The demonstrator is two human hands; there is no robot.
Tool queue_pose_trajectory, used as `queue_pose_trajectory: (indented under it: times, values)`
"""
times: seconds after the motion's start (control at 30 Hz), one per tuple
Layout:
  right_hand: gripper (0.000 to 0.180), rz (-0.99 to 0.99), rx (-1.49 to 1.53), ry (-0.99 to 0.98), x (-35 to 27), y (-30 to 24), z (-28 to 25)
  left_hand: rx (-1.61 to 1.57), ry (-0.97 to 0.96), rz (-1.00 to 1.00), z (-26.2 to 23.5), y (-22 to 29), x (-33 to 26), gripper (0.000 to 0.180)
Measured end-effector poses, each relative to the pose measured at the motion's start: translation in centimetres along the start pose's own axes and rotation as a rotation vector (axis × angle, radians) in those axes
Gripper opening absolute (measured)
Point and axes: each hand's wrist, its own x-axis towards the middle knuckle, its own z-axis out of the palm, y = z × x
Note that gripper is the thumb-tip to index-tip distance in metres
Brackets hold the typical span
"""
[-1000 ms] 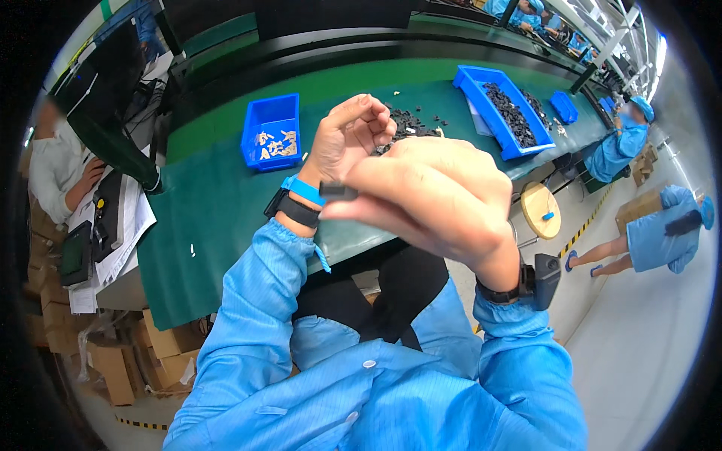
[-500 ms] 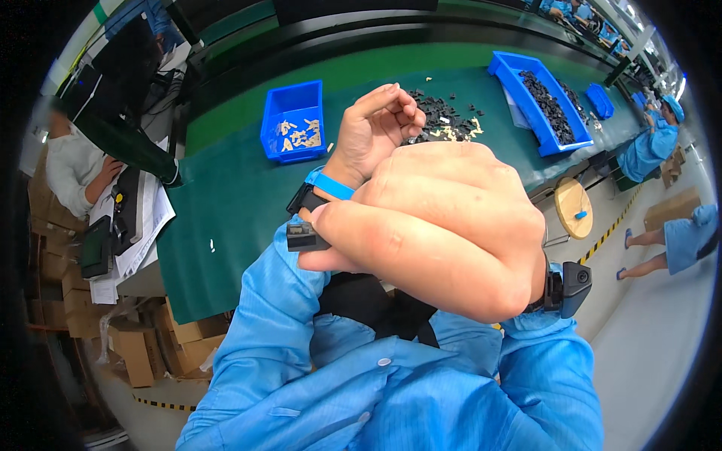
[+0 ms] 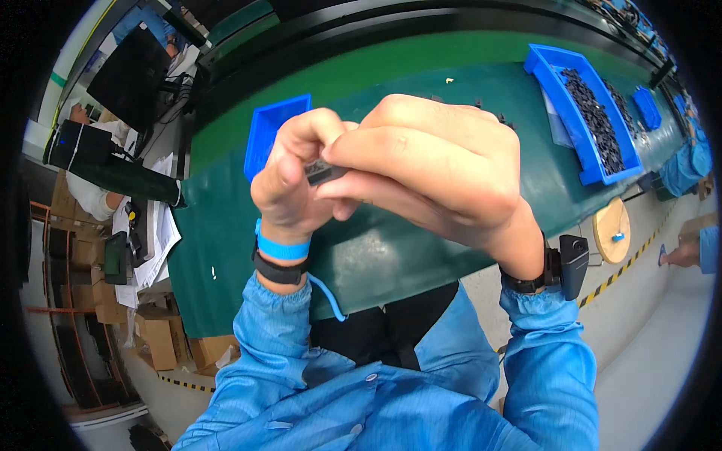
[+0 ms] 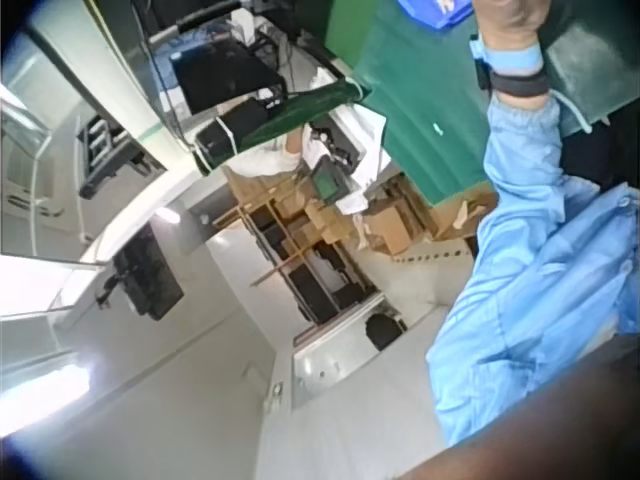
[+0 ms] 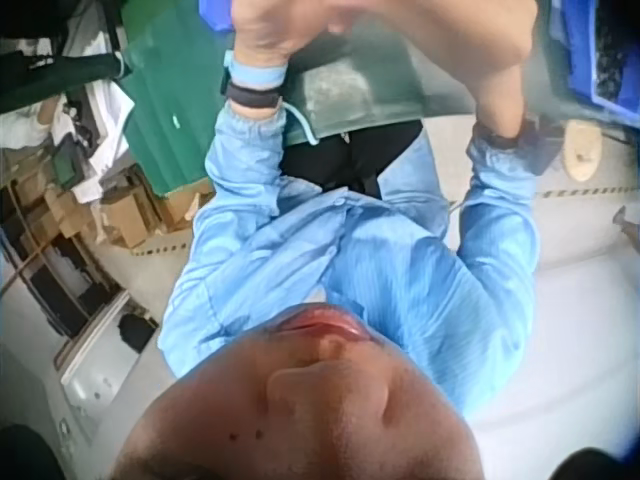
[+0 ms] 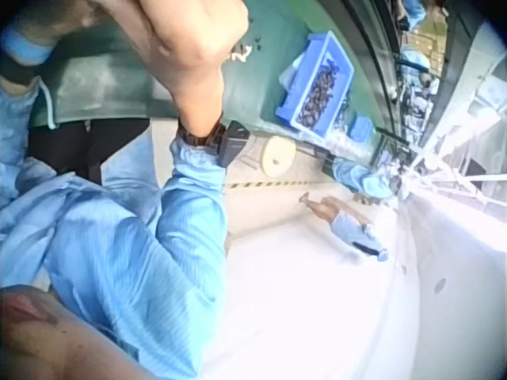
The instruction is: Manually assembling small black plastic components at a factory workbench.
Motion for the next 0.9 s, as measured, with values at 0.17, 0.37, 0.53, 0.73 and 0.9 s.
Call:
queue_pose_trajectory:
  times: [0.17,0.37,0.53,0.73,0.9]
  values:
    - [0.036,-0.032,0.138,0.026,-0.2,3.4,0.8,0.014,0.149,0.014,-0.3,-0.1,-0.1,0.029]
    - [0.036,0.241,0.39,0.138,-2.3,4.5,2.1,0.111,0.288,0.082,0.3,-0.7,0.0,0.027]
    - [0.039,0.23,0.453,0.139,-3.0,5.5,2.4,0.06,0.275,0.096,0.2,-1.1,0.1,0.025]
    - [0.038,0.25,0.47,0.122,-3.4,5.4,2.3,0.018,0.289,0.06,0.1,-1.2,-0.2,0.028]
    - [0.028,0.279,0.384,0.14,-3.5,5.3,2.1,0.185,0.35,0.084,0.3,-1.3,0.1,0.032]
